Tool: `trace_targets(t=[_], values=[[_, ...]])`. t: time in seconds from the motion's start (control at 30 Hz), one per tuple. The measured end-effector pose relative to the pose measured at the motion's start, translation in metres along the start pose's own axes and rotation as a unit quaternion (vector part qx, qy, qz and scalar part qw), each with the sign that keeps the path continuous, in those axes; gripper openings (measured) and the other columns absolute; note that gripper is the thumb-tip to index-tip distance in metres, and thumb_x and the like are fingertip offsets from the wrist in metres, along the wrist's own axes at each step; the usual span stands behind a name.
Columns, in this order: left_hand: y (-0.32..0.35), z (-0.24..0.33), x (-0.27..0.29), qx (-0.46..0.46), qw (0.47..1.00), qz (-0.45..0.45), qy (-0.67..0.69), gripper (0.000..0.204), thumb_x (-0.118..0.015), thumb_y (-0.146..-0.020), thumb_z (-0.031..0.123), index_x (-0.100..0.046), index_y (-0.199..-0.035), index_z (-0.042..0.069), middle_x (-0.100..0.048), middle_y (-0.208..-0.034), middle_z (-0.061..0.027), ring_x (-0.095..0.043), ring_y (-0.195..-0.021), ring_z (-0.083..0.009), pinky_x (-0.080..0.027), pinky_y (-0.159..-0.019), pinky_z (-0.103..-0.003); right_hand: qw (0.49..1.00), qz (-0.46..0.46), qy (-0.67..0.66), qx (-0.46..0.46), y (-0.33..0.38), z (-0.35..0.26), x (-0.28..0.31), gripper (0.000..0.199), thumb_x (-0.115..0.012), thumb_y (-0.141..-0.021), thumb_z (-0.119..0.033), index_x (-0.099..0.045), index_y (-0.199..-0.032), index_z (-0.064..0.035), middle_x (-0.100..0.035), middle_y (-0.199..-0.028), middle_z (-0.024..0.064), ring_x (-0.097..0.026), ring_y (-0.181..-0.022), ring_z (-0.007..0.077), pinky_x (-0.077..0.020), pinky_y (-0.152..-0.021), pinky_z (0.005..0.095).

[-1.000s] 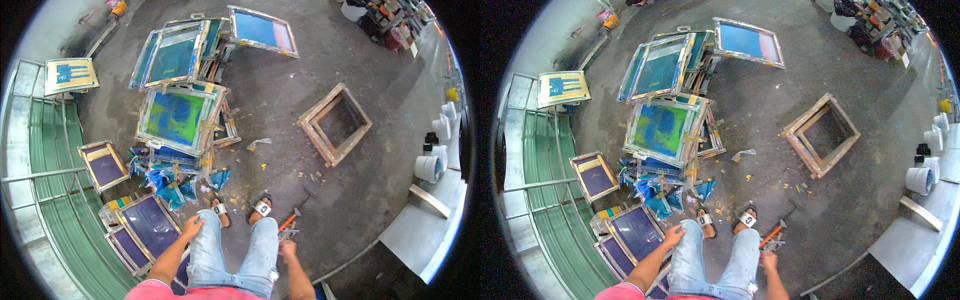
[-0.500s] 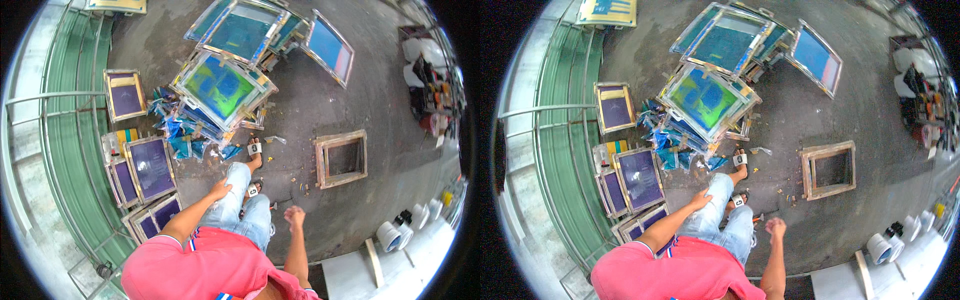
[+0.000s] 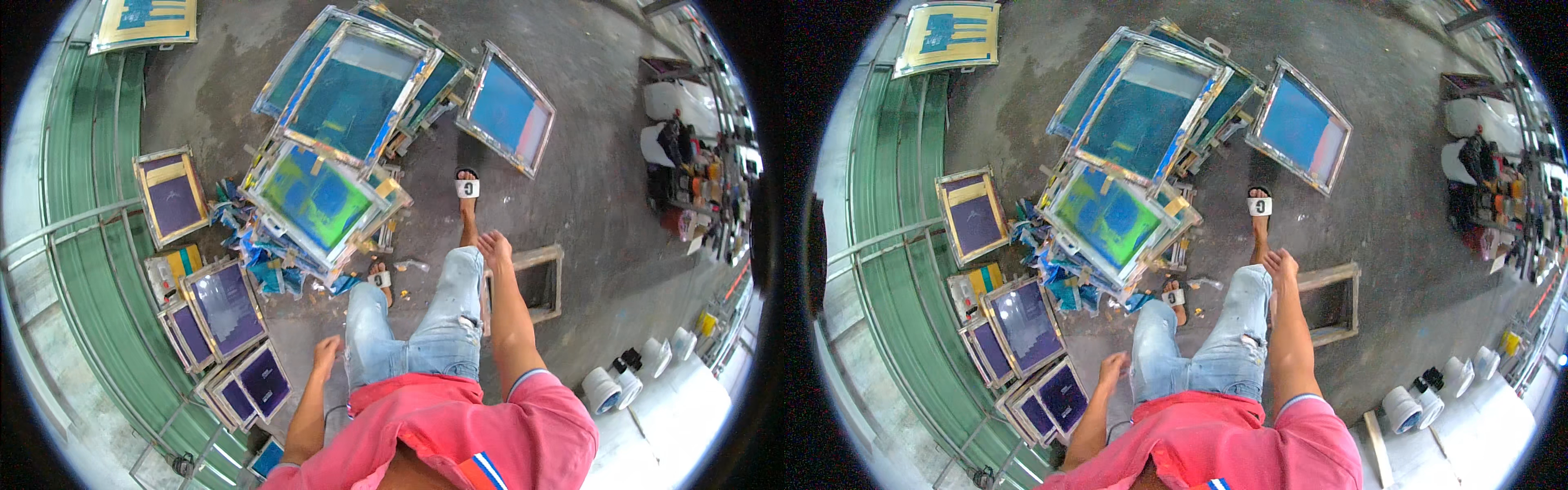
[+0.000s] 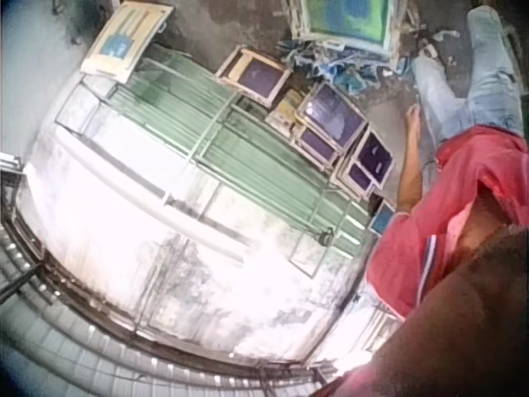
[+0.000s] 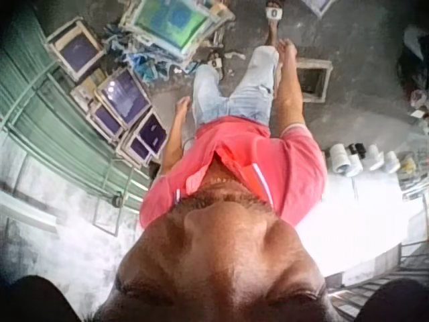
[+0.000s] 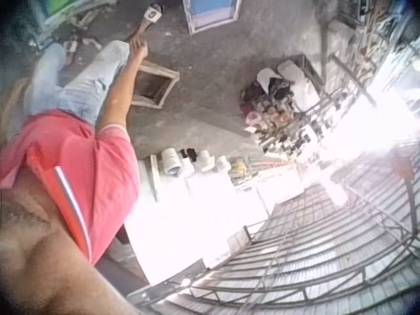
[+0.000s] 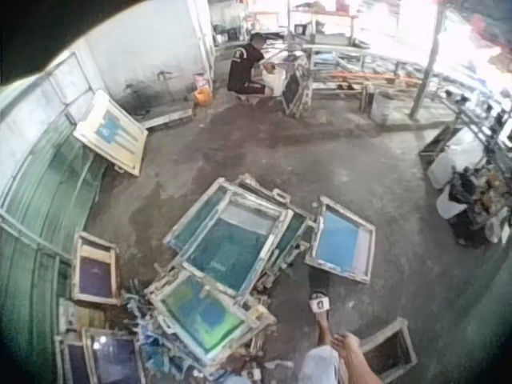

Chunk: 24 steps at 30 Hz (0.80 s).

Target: The person removes a protective film from a wooden frame, then uses a hammer to tap the frame's corners. They inspect the frame and then pick up and stack several other framed screens.

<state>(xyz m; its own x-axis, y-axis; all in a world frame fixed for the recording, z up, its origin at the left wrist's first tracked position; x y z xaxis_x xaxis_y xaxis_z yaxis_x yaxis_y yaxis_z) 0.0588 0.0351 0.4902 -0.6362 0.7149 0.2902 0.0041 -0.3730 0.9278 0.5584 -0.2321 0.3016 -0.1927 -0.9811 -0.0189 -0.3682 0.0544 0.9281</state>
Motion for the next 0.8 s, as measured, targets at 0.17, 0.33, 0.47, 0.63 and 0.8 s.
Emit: trace_targets(t=[0.17,0.33,0.47,0.63,0.8], values=[[0.056,-0.035,-0.085,0.009,0.975,-0.004,-0.224,0.028,-0.055,-0.091,0.025,-0.066,-0.088,-0.001,-0.068,-0.082,-0.0105,-0.064,-0.076,-0.0214,-0.051,-0.062,-0.039,0.996,-0.058,0.051,-0.051,-0.132,-0.062,-0.127,0.043,-0.052,-0.097,-0.032,-0.044,-0.122,0.0024,-0.056,-0.124,0.0229,-0.061,-0.103,0.0374,-0.0515,-0.092,0.053],[0.126,-0.035,-0.201,-0.022,0.941,0.008,-0.337,0.027,-0.053,-0.087,0.019,-0.064,-0.084,-0.006,-0.067,-0.079,-0.0179,-0.064,-0.071,-0.0263,-0.05,-0.061,-0.043,0.991,-0.023,-0.078,-0.11,-0.204,-0.096,-0.222,0.074,-0.056,-0.094,-0.046,-0.024,-0.14,0.0033,-0.05,-0.128,0.0267,-0.054,-0.114,0.0415,-0.0448,-0.099,0.0543],[0.159,0.003,-0.25,0.071,0.966,0.079,-0.235,0.027,-0.053,-0.085,0.017,-0.064,-0.084,-0.008,-0.066,-0.079,-0.0213,-0.064,-0.068,-0.0283,-0.05,-0.061,-0.044,0.943,0.019,-0.243,-0.226,-0.242,-0.122,-0.256,0.1,-0.05,-0.089,-0.065,-0.003,-0.152,-0.0022,-0.022,-0.15,0.0304,-0.025,-0.139,0.0439,-0.0197,-0.115,0.0599],[0.19,-0.058,-0.313,0.204,0.963,-0.031,-0.174,0.027,-0.049,-0.086,0.015,-0.067,-0.085,-0.006,-0.067,-0.08,-0.0231,-0.068,-0.086,-0.0296,-0.048,-0.076,-0.049,0.95,-0.001,-0.257,-0.175,-0.262,-0.149,-0.264,0.078,-0.041,-0.093,-0.062,-0.03,-0.148,-0.0078,-0.031,-0.154,0.0158,-0.028,-0.141,0.0384,-0.0259,-0.112,0.0565],[0.165,0.009,-0.316,-0.207,0.911,0.006,-0.357,0.02,-0.059,-0.075,0.019,-0.066,-0.069,0.001,-0.062,-0.067,-0.0203,-0.06,-0.064,-0.0441,-0.048,-0.059,-0.05,0.979,0.043,-0.134,-0.145,-0.389,-0.159,-0.2,0.056,-0.047,-0.095,-0.05,-0.052,-0.125,-0.0032,-0.056,-0.132,0.0175,-0.054,-0.118,0.0359,-0.0449,-0.097,0.0531]])
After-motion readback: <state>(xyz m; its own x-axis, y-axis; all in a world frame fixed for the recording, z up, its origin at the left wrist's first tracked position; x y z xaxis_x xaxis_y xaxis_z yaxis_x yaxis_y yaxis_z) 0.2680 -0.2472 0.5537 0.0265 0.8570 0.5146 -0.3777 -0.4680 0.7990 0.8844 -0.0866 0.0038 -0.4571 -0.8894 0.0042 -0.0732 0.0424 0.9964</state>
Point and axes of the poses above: each hand's wrist, its own y-axis away from the middle knuckle, its own x-axis out of the back of the hand, z = x × y, the point moved 3 cm from there along -y, towards the middle knuckle
